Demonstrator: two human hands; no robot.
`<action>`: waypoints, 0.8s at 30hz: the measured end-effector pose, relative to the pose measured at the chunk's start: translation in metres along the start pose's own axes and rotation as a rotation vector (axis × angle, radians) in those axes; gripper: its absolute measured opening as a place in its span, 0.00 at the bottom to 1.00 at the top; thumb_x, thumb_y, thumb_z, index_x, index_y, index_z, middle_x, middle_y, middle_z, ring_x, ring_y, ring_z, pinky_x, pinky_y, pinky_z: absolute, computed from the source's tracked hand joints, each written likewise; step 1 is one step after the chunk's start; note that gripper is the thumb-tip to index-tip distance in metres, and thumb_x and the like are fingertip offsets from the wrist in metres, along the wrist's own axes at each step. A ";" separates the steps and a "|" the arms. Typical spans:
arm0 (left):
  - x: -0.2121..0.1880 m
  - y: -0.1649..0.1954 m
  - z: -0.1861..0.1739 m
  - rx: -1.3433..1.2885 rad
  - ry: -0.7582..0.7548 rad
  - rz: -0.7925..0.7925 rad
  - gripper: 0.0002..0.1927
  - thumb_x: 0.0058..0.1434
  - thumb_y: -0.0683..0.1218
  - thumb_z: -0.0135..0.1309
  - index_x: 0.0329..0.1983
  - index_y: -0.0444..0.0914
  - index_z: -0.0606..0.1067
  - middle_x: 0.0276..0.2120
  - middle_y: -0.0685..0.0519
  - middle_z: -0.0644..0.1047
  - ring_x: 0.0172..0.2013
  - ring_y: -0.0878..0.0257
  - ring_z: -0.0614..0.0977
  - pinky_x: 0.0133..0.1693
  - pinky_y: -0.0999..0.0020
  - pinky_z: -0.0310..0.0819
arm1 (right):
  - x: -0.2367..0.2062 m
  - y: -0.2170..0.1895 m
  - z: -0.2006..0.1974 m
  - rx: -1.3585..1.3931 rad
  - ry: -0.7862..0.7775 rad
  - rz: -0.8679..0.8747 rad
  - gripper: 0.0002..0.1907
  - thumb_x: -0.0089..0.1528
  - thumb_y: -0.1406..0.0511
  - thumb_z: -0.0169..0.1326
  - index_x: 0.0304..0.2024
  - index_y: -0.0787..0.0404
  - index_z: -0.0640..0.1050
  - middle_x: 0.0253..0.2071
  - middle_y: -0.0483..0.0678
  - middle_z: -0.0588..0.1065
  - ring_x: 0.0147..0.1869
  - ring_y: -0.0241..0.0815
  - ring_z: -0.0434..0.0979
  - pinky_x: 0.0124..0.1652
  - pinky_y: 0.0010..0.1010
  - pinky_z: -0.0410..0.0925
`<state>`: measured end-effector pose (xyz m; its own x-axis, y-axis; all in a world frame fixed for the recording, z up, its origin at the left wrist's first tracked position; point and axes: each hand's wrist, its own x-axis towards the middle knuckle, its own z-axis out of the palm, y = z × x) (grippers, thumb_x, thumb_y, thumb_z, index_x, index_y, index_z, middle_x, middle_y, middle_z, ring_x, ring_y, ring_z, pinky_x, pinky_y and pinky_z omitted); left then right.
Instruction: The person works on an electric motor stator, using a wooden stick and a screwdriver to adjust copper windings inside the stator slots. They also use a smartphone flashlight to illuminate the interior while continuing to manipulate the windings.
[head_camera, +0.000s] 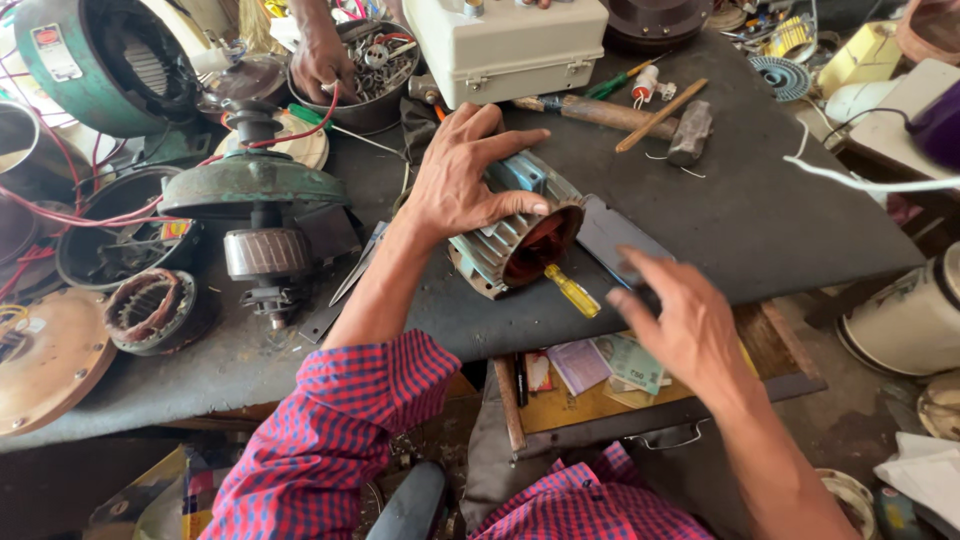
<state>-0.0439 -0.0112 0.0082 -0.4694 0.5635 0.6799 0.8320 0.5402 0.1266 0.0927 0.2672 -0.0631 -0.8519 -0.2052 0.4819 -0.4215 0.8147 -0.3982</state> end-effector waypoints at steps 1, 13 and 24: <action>0.001 0.003 0.001 0.019 0.039 0.020 0.44 0.52 0.76 0.60 0.61 0.43 0.80 0.38 0.51 0.69 0.45 0.52 0.71 0.53 0.54 0.66 | 0.001 0.010 0.005 -0.028 0.047 0.008 0.25 0.63 0.62 0.60 0.63 0.55 0.74 0.55 0.55 0.78 0.56 0.57 0.77 0.56 0.43 0.70; 0.014 0.042 0.024 0.270 0.183 -0.183 0.44 0.51 0.77 0.62 0.57 0.41 0.82 0.37 0.50 0.74 0.44 0.50 0.74 0.49 0.53 0.68 | 0.032 0.039 0.032 -0.296 0.026 0.044 0.40 0.48 0.51 0.69 0.61 0.54 0.75 0.59 0.49 0.76 0.59 0.54 0.73 0.51 0.47 0.64; 0.012 0.042 0.027 0.269 0.187 -0.203 0.43 0.48 0.76 0.64 0.56 0.42 0.82 0.36 0.50 0.73 0.43 0.50 0.73 0.47 0.52 0.67 | -0.007 0.057 -0.009 0.018 -0.039 0.437 0.37 0.53 0.58 0.63 0.66 0.52 0.74 0.55 0.51 0.78 0.53 0.50 0.77 0.53 0.40 0.70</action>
<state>-0.0231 0.0354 0.0023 -0.5335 0.3177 0.7839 0.6085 0.7879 0.0948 0.0773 0.3195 -0.0822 -0.9623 0.1362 0.2356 -0.0238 0.8203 -0.5714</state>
